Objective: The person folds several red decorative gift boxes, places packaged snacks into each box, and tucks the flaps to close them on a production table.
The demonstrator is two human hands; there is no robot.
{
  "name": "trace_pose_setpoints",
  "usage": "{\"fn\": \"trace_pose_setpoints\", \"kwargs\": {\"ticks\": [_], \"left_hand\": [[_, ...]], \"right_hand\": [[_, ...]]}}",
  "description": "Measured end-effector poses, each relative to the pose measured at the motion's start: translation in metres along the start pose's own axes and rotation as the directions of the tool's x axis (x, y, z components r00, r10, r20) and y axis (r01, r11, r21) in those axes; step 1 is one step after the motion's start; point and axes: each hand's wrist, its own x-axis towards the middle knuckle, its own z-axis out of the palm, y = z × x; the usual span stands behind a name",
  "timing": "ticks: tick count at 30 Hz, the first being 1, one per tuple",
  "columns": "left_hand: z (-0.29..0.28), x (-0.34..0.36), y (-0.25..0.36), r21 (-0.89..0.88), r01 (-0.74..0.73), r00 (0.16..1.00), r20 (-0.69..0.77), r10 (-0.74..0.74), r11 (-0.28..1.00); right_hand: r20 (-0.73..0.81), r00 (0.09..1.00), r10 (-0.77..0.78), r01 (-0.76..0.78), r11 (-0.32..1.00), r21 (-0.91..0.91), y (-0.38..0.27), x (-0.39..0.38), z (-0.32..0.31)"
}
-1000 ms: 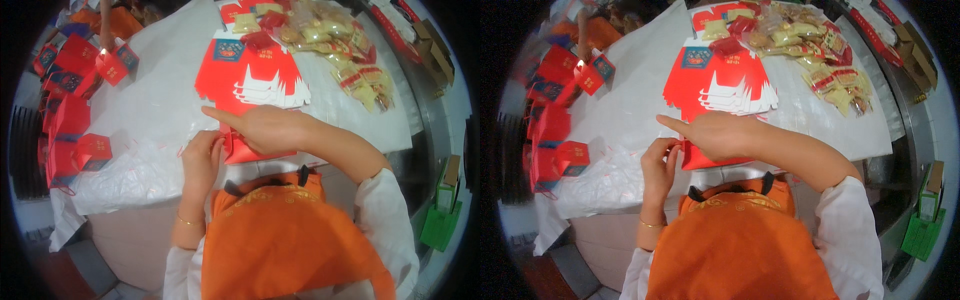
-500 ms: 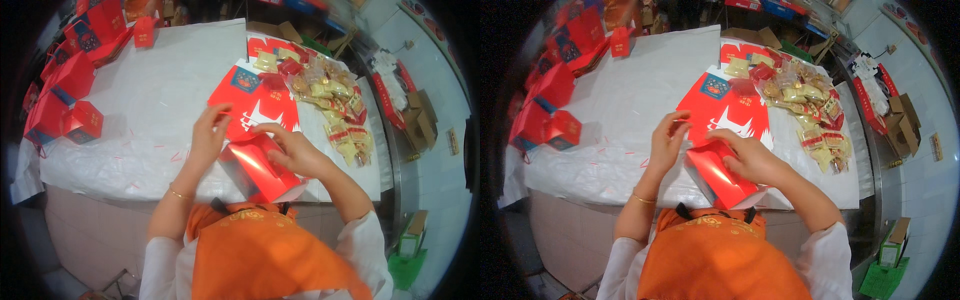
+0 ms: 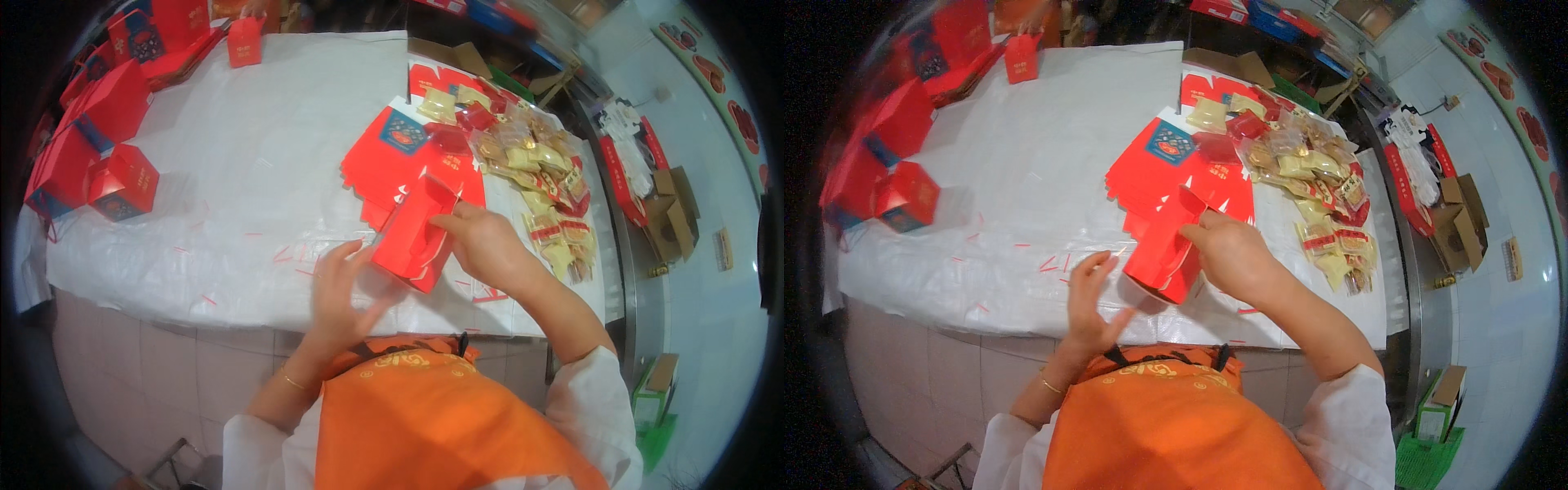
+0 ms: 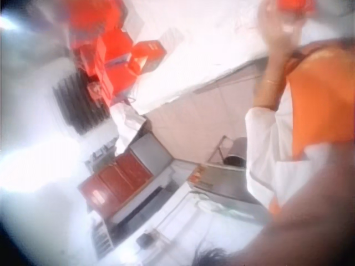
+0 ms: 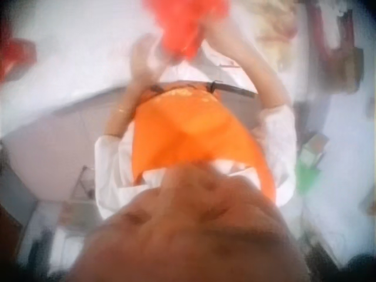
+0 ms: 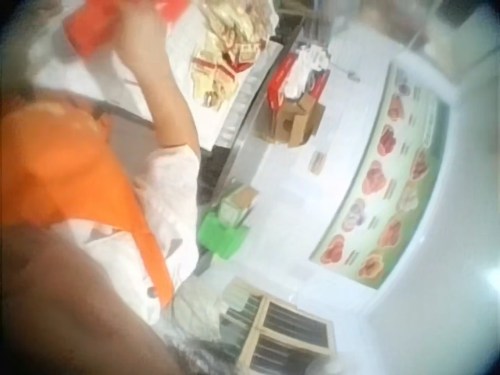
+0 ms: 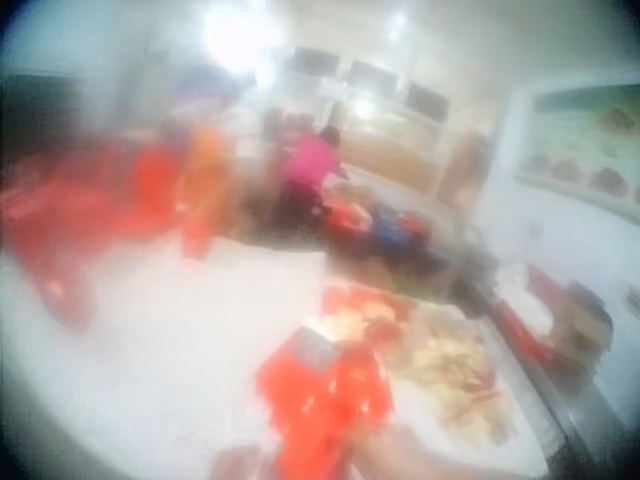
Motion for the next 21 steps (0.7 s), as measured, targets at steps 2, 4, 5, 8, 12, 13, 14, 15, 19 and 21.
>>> {"fn": "trace_pose_setpoints", "kwargs": {"ticks": [2,4,5,8,12,13,14,15,19,21], "left_hand": [[0.003,-0.013,0.008,0.028,0.022,0.999,-0.033,-0.021,0.999],[0.004,-0.019,0.010,0.085,-0.002,0.997,-0.083,0.009,0.996],[0.005,-0.024,0.003,0.073,-0.005,0.998,-0.069,0.010,0.997],[0.010,-0.036,-0.020,0.021,-0.046,0.999,0.002,0.046,0.999],[0.003,-0.018,-0.006,-0.115,0.067,0.995,0.078,-0.058,0.991],[-0.002,-0.010,0.005,-0.155,0.154,0.987,0.075,-0.144,0.976],[-0.006,-0.003,0.010,-0.163,0.175,0.984,0.045,-0.170,0.971],[-0.009,0.004,0.013,-0.171,0.194,0.981,0.021,-0.193,0.966],[-0.002,0.013,-0.003,-0.177,0.224,0.974,0.003,-0.227,0.958],[0.001,0.010,-0.001,-0.144,0.242,0.968,-0.031,-0.248,0.960]], "right_hand": [[-0.017,0.992,-0.122,0.112,0.951,-0.288,-0.003,0.009,-0.006],[-0.045,0.964,-0.263,0.223,0.886,-0.405,-0.005,0.016,-0.012],[-0.034,0.947,-0.320,0.283,0.877,-0.387,-0.004,0.020,-0.015],[0.016,0.883,-0.469,0.454,0.847,-0.278,0.009,0.030,-0.020],[0.115,0.864,-0.490,0.502,0.855,-0.134,0.015,0.030,-0.008],[0.140,0.876,-0.462,0.479,0.866,-0.142,0.008,0.027,-0.007],[0.100,0.875,-0.473,0.483,0.868,-0.115,0.003,0.025,-0.006],[0.107,0.907,-0.407,0.415,0.908,-0.057,-0.003,0.021,-0.004],[0.108,0.973,-0.203,0.192,0.976,0.104,-0.028,0.008,0.021],[0.024,0.982,-0.190,0.185,0.974,0.134,-0.036,0.004,0.032]]}}
